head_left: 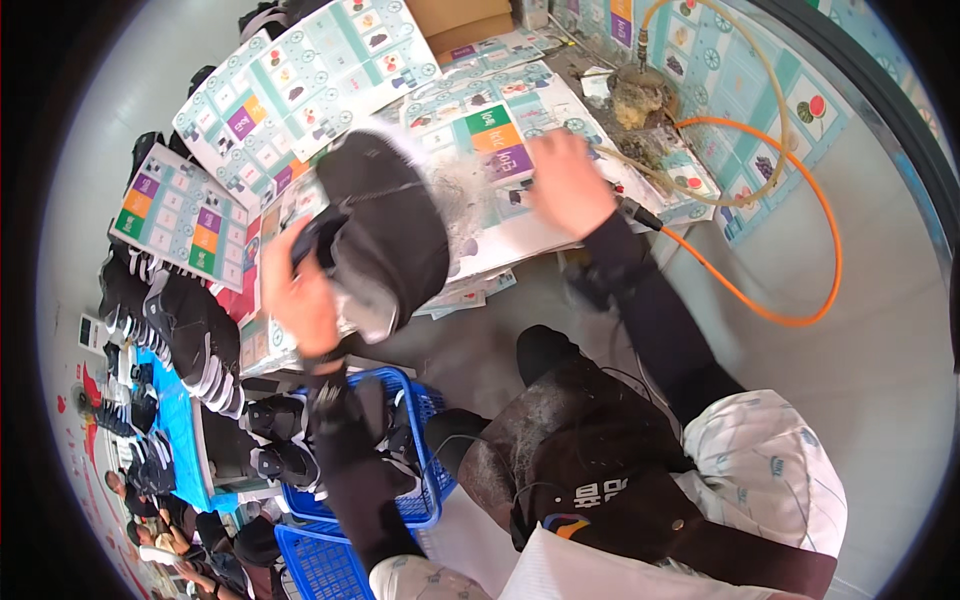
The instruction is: Process shoe uppers using a hand tool at a manufacturing workstation.
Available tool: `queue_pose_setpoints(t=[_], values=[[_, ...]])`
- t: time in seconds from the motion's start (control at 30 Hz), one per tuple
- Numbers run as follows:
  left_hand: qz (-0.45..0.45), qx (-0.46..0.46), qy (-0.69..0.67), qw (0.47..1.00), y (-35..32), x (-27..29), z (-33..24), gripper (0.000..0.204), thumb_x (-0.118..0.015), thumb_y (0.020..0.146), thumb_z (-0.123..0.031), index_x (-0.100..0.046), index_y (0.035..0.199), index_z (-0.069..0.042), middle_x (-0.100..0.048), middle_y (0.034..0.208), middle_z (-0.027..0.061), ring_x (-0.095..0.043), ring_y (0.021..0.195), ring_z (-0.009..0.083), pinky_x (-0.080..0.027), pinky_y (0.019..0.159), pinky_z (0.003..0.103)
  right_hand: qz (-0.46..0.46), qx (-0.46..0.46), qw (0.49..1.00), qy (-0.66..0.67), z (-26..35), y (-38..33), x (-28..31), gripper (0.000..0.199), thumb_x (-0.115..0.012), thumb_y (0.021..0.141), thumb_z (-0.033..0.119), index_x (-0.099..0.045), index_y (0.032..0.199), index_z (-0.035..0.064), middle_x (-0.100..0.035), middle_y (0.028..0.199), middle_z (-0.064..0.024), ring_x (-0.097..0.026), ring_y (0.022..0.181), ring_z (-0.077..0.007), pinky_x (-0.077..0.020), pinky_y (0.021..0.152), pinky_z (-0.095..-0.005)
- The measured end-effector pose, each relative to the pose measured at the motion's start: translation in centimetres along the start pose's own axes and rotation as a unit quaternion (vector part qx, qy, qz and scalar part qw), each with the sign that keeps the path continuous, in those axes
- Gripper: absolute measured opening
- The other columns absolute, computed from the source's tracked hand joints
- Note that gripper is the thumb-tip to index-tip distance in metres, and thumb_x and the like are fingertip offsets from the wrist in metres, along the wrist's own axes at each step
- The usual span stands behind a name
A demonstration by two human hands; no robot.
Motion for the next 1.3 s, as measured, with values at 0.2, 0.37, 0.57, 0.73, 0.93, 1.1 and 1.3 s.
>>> queue_pose_setpoints(t=[0.2, 0.37, 0.57, 0.73, 0.93, 1.1, 1.3], values=[[-0.022, 0.076, -0.214, 0.974, -1.4, -12.0, 4.6, 0.020, -0.066, 0.100, 0.000, -0.074, 0.119, -0.001, -0.075, 0.116, 0.0075, -0.067, 0.108, 0.0167, -0.049, 0.100, 0.030, 0.260, -0.047, 0.947, -0.182, -8.1, 1.7, -5.6, 0.043, -0.073, 0.084, 0.018, -0.064, 0.118, -0.0062, -0.062, 0.126, -0.0236, -0.058, 0.119, -0.0407, -0.0556, 0.093, -0.0488], [0.066, 0.136, -0.264, 0.953, 0.7, -13.0, 6.0, 0.019, -0.067, 0.103, -0.008, -0.073, 0.119, 0.001, -0.074, 0.115, 0.0046, -0.066, 0.106, 0.0123, -0.050, 0.098, 0.028, 0.113, -0.118, 0.978, -0.128, -10.4, 3.8, -5.4, 0.034, -0.074, 0.081, 0.027, -0.075, 0.098, -0.0029, -0.074, 0.106, -0.0217, -0.069, 0.106, -0.0402, -0.0585, 0.091, -0.0495], [0.064, 0.065, -0.045, 0.995, 3.7, -9.8, 6.3, 0.020, -0.070, 0.100, -0.009, -0.073, 0.119, -0.004, -0.076, 0.110, 0.0106, -0.069, 0.101, 0.0173, -0.053, 0.093, 0.031, 0.074, -0.227, 0.778, 0.581, -7.4, 1.2, 1.0, 0.046, -0.059, 0.077, 0.002, -0.068, 0.122, -0.0052, -0.077, 0.101, -0.0137, -0.073, 0.084, -0.0235, -0.0606, 0.072, -0.0346], [0.121, 0.087, -0.063, 0.987, 7.4, -8.3, 7.6, 0.025, -0.070, 0.102, -0.020, -0.073, 0.120, -0.003, -0.078, 0.102, 0.0121, -0.071, 0.091, 0.0185, -0.054, 0.087, 0.033, 0.180, -0.136, 0.706, 0.672, -2.0, -2.1, 3.9, 0.043, -0.056, 0.079, -0.003, -0.067, 0.120, -0.0040, -0.074, 0.095, -0.0043, -0.064, 0.074, -0.0093, -0.0545, 0.055, -0.0241], [0.204, 0.073, -0.024, 0.976, 5.4, -10.0, 8.7, 0.023, -0.073, 0.098, -0.014, -0.073, 0.118, -0.003, -0.077, 0.105, 0.0116, -0.072, 0.097, 0.0198, -0.053, 0.090, 0.033, 0.227, -0.163, 0.724, 0.631, 1.8, -3.9, 2.9, 0.022, -0.067, 0.084, 0.005, -0.071, 0.105, -0.0023, -0.071, 0.087, -0.0015, -0.059, 0.064, -0.0073, -0.0484, 0.056, -0.0270], [0.254, 0.104, -0.068, 0.959, 4.3, -10.9, 6.8, 0.018, -0.070, 0.097, -0.010, -0.073, 0.114, -0.003, -0.076, 0.105, 0.0120, -0.071, 0.097, 0.0230, -0.053, 0.090, 0.033, 0.192, -0.156, 0.685, 0.685, 1.1, -4.0, 3.1, 0.022, -0.069, 0.084, 0.005, -0.068, 0.104, -0.0035, -0.068, 0.088, -0.0028, -0.060, 0.073, -0.0102, -0.0494, 0.069, -0.0278], [0.242, 0.073, -0.048, 0.966, 4.1, -11.3, 7.3, 0.019, -0.071, 0.097, -0.012, -0.073, 0.114, -0.003, -0.077, 0.103, 0.0116, -0.072, 0.096, 0.0210, -0.054, 0.089, 0.033, 0.185, -0.085, 0.714, 0.669, 1.2, -3.9, 1.8, 0.015, -0.069, 0.082, 0.003, -0.067, 0.095, -0.0026, -0.064, 0.078, -0.0032, -0.058, 0.069, -0.0102, -0.0478, 0.066, -0.0281]])
Point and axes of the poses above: each hand's wrist, its own y-axis towards the middle knuckle, its own x-axis out of the back of the hand, z = x × y, the point moved 5 cm from there along y, towards the middle knuckle
